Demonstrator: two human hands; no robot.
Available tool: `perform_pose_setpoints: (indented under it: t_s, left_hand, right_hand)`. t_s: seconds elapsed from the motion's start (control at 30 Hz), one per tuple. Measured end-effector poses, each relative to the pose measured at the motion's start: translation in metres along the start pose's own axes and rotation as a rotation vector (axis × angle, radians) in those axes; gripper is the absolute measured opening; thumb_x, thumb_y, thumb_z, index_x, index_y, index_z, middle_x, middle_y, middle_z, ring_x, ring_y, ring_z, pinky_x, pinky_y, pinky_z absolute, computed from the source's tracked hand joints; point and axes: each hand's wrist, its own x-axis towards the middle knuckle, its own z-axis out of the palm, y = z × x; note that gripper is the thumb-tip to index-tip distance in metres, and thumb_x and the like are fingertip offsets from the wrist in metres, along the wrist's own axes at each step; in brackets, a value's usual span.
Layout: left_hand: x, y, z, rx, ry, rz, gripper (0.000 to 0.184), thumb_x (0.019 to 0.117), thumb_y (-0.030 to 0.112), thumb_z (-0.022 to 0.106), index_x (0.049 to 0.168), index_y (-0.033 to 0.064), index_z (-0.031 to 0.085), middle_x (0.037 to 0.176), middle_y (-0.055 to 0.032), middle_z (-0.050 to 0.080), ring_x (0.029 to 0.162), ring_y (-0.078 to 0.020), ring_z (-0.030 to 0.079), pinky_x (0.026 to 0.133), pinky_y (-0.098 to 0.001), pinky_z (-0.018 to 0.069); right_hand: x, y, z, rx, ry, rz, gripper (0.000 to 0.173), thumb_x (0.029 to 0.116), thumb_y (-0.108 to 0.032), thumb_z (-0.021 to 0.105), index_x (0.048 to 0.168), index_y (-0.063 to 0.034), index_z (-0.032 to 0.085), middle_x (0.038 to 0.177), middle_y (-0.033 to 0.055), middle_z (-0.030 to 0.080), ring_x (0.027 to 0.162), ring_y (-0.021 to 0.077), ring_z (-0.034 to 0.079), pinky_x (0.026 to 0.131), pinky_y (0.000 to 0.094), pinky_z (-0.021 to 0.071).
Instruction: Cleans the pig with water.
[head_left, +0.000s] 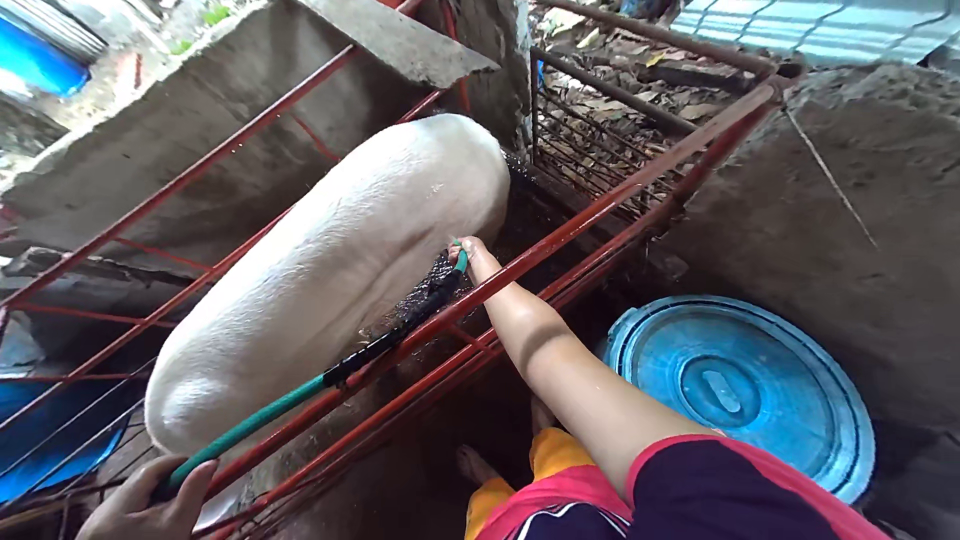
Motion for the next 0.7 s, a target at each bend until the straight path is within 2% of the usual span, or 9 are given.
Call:
perform_pose_setpoints:
  t_s: [0.07, 0.13, 0.2, 0.3, 0.4, 0.5, 0.6, 0.7]
  left_hand:
    - [-0.004, 0.000, 0.000, 0.004, -0.029, 0.001, 0.079, 0.0954, 0.065, 0.051, 0.079, -0.0113, 0.064, 0.066, -0.0234, 0.063, 0.055, -0.0233, 0.058, 0.057, -0.0388, 0.0488]
    - [-0.006, 0.001, 0.000, 0.003, -0.041, 0.001, 0.077, 0.0954, 0.063, 0.052, 0.079, -0.0108, 0.065, 0.067, -0.0235, 0.063, 0.055, -0.0246, 0.059, 0.057, -0.0409, 0.0490]
    - [-0.005, 0.001, -0.003, -0.017, -0.035, 0.004, 0.077, 0.0956, 0.063, 0.053, 0.078, -0.0112, 0.064, 0.066, -0.0231, 0.063, 0.056, -0.0212, 0.058, 0.057, -0.0370, 0.0483]
    - [-0.001, -0.002, -0.012, -0.037, -0.034, 0.016, 0.077, 0.0954, 0.062, 0.055, 0.078, -0.0117, 0.064, 0.066, -0.0232, 0.062, 0.056, -0.0191, 0.056, 0.056, -0.0347, 0.0473]
    - [0.006, -0.005, -0.013, -0.011, -0.056, 0.008, 0.076, 0.0949, 0.062, 0.054, 0.080, -0.0123, 0.064, 0.067, -0.0243, 0.063, 0.055, -0.0241, 0.057, 0.056, -0.0402, 0.0471]
    - [0.010, -0.007, -0.009, 0.020, -0.074, -0.002, 0.080, 0.0947, 0.066, 0.050, 0.080, -0.0113, 0.065, 0.065, -0.0239, 0.062, 0.053, -0.0280, 0.056, 0.054, -0.0458, 0.0458]
    - [0.009, -0.012, -0.010, 0.031, -0.083, 0.022, 0.083, 0.0949, 0.069, 0.048, 0.080, -0.0107, 0.065, 0.065, -0.0235, 0.062, 0.053, -0.0285, 0.056, 0.053, -0.0461, 0.0458]
    - [0.007, -0.013, -0.010, 0.041, -0.082, 0.030, 0.087, 0.0960, 0.071, 0.045, 0.080, -0.0114, 0.065, 0.066, -0.0257, 0.063, 0.053, -0.0307, 0.058, 0.053, -0.0473, 0.0470]
  right_hand:
    - [0.001, 0.007, -0.012, 0.019, 0.006, 0.016, 0.030, 0.1081, -0.011, 0.030, 0.082, -0.0097, 0.044, 0.053, -0.0043, 0.039, 0.038, 0.0017, 0.037, 0.037, 0.0145, 0.0343]
    - [-0.001, 0.009, -0.019, 0.054, 0.041, 0.008, 0.028, 0.1085, -0.013, 0.030, 0.085, -0.0093, 0.045, 0.055, -0.0037, 0.040, 0.038, 0.0016, 0.038, 0.037, 0.0142, 0.0361]
    - [0.000, 0.007, -0.019, 0.080, 0.026, -0.020, 0.026, 0.1088, -0.013, 0.030, 0.088, -0.0088, 0.045, 0.056, -0.0033, 0.041, 0.039, 0.0022, 0.039, 0.038, 0.0144, 0.0362]
    - [0.008, 0.000, -0.009, 0.095, 0.015, -0.037, 0.028, 0.1091, -0.015, 0.030, 0.085, -0.0102, 0.044, 0.054, -0.0045, 0.039, 0.038, 0.0013, 0.037, 0.037, 0.0139, 0.0333]
    - [0.000, -0.006, 0.002, 0.017, 0.096, -0.052, 0.024, 0.1091, -0.014, 0.031, 0.089, -0.0097, 0.044, 0.057, -0.0033, 0.039, 0.039, 0.0022, 0.038, 0.038, 0.0146, 0.0359]
    - [-0.005, 0.009, -0.007, -0.065, 0.174, -0.052, 0.020, 0.1089, -0.012, 0.032, 0.095, -0.0074, 0.045, 0.063, -0.0006, 0.041, 0.044, 0.0046, 0.040, 0.042, 0.0171, 0.0396]
    - [0.004, 0.031, -0.022, -0.105, 0.128, 0.020, 0.021, 0.1056, -0.008, 0.032, 0.089, -0.0085, 0.045, 0.059, -0.0012, 0.041, 0.042, 0.0044, 0.040, 0.041, 0.0177, 0.0383]
    - [0.016, 0.043, -0.024, -0.062, 0.044, 0.109, 0.026, 0.1086, -0.012, 0.028, 0.089, -0.0082, 0.045, 0.058, -0.0028, 0.040, 0.041, 0.0029, 0.039, 0.039, 0.0156, 0.0358]
